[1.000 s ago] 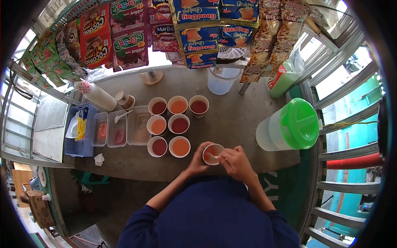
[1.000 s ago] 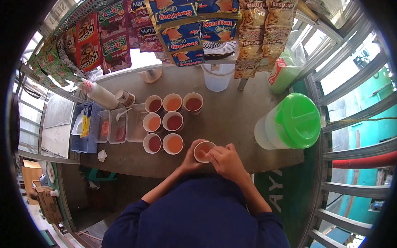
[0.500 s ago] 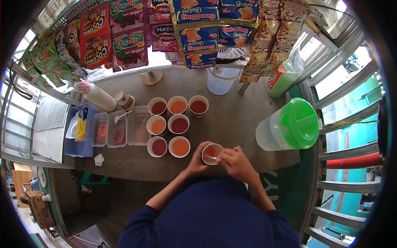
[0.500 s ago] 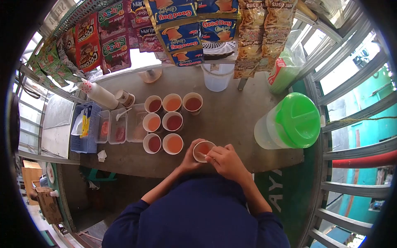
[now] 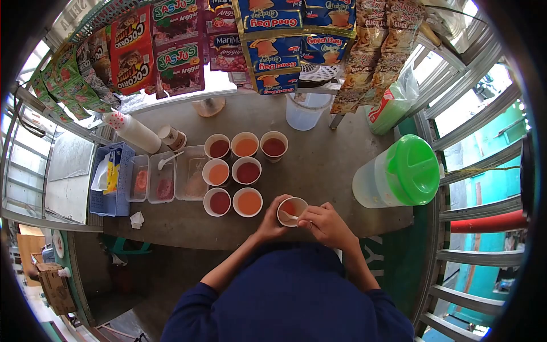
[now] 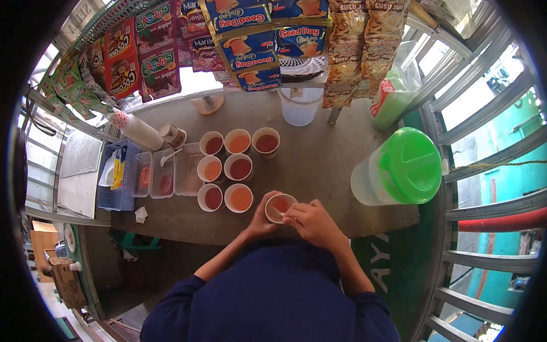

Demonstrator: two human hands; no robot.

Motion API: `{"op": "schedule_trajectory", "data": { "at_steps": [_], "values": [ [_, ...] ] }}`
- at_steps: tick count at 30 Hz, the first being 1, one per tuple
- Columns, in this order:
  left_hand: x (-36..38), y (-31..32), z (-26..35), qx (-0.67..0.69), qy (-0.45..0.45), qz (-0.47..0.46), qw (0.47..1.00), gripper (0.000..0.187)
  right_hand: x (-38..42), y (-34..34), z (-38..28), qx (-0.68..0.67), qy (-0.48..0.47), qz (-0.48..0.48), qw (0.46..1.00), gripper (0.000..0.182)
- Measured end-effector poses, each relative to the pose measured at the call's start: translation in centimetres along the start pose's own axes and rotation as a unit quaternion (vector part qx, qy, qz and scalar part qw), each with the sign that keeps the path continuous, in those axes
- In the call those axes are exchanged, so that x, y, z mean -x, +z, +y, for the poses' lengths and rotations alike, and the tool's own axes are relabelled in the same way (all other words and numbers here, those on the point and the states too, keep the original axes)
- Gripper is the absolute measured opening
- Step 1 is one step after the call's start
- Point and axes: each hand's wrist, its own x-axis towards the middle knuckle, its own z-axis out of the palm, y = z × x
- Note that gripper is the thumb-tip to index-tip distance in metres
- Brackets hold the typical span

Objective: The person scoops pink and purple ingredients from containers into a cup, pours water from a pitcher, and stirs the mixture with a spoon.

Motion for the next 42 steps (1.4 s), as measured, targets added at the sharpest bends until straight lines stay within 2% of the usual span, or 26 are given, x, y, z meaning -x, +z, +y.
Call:
{"op": "schedule_trajectory", "data": {
  "at_steps": [2, 4, 5, 7, 8, 10, 12, 14, 16, 17, 19, 20, 22, 25, 29, 31, 32, 33, 34, 37, 40, 42],
  "values": [
    [-0.1, -0.1, -0.3, -0.009, 0.017, -0.003, 1.000, 0.070, 0.0, 0.0, 0.1, -0.016, 0.003, -0.020, 1.000, 0.010],
    [-0.2, -0.2, -0.5, -0.009, 0.019, -0.001, 1.000, 0.070, -0.2, 0.1, 0.1, 0.059, 0.000, 0.063, 0.996, 0.009],
    [-0.2, -0.2, -0.3, -0.009, 0.020, 0.000, 1.000, 0.070, -0.3, 0.0, 0.1, 0.059, -0.001, 0.062, 0.996, 0.009],
    [-0.1, -0.2, 0.2, -0.003, 0.011, 0.000, 1.000, 0.070, 0.0, -0.2, 0.2, -0.023, -0.005, -0.022, 0.999, 0.009],
    [-0.2, -0.1, 0.4, 0.002, 0.002, 0.000, 1.000, 0.070, 0.0, -0.1, 0.1, -0.023, -0.003, -0.021, 0.999, 0.009],
    [-0.2, -0.2, 0.0, -0.012, 0.021, 0.000, 1.000, 0.072, -0.1, 0.3, -0.2, 0.049, 0.011, 0.072, 0.996, 0.008],
    [-0.2, -0.3, -0.4, -0.026, 0.039, 0.001, 0.999, 0.073, -0.1, 0.3, -0.1, 0.055, 0.005, 0.069, 0.996, 0.008],
    [0.1, -0.1, -0.6, 0.023, 0.016, 0.009, 1.000, 0.075, 0.0, 0.3, -0.1, 0.062, 0.003, 0.066, 0.996, 0.008],
    [0.1, 0.0, -0.6, 0.032, 0.005, 0.008, 0.999, 0.077, 0.0, 0.2, 0.0, 0.000, 0.000, -0.026, 1.000, 0.008],
    [0.2, 0.0, -0.6, 0.040, -0.005, 0.010, 0.999, 0.078, -0.1, 0.3, 0.0, 0.000, -0.001, -0.026, 1.000, 0.008],
    [0.1, -0.1, -0.6, 0.031, 0.003, 0.016, 0.999, 0.078, -0.1, 0.7, 0.0, 0.047, 0.018, 0.061, 0.997, 0.008],
    [0.2, -0.1, -0.7, 0.024, 0.012, 0.022, 0.999, 0.079, -0.2, 0.5, 0.0, 0.046, 0.018, 0.060, 0.997, 0.008],
    [0.2, -0.1, -1.0, 0.039, 0.007, 0.023, 0.999, 0.080, -0.2, 0.0, -0.3, -0.001, 0.008, -0.012, 1.000, 0.010],
    [0.2, -0.1, -1.0, 0.045, 0.011, 0.019, 0.999, 0.080, -0.2, -0.2, -0.1, -0.024, 0.016, -0.039, 0.999, 0.012],
    [0.0, -0.2, -0.2, 0.017, 0.022, 0.015, 1.000, 0.080, -0.4, -0.4, 0.0, 0.028, 0.019, 0.017, 0.999, 0.014],
    [0.1, 0.0, -0.3, 0.030, 0.006, 0.015, 0.999, 0.079, -0.2, -1.0, 0.2, -0.022, 0.033, -0.062, 0.997, 0.013],
    [0.1, 0.1, -0.4, 0.043, -0.009, 0.014, 0.999, 0.078, -0.2, -0.9, 0.1, -0.022, 0.034, -0.062, 0.997, 0.013],
    [0.0, 0.1, -0.7, 0.043, -0.009, 0.014, 0.999, 0.078, -0.2, -0.8, 0.1, 0.006, 0.034, -0.007, 0.999, 0.013],
    [0.0, 0.0, -1.1, 0.004, 0.016, 0.011, 1.000, 0.076, -0.3, -0.6, 0.1, 0.035, 0.034, 0.048, 0.998, 0.013],
    [-0.2, 0.0, -0.9, -0.066, 0.053, 0.008, 0.996, 0.074, 0.0, -0.5, 0.8, 0.027, 0.037, 0.006, 0.999, 0.013],
    [-0.4, 0.0, 0.0, -0.135, 0.084, 0.000, 0.987, 0.074, -0.1, 0.1, 0.5, -0.023, 0.052, 0.013, 0.998, 0.013],
    [-0.4, -0.1, 0.4, -0.173, 0.102, -0.005, 0.980, 0.074, -0.1, 0.3, 1.0, 0.021, 0.046, 0.021, 0.999, 0.013]
  ]
}}
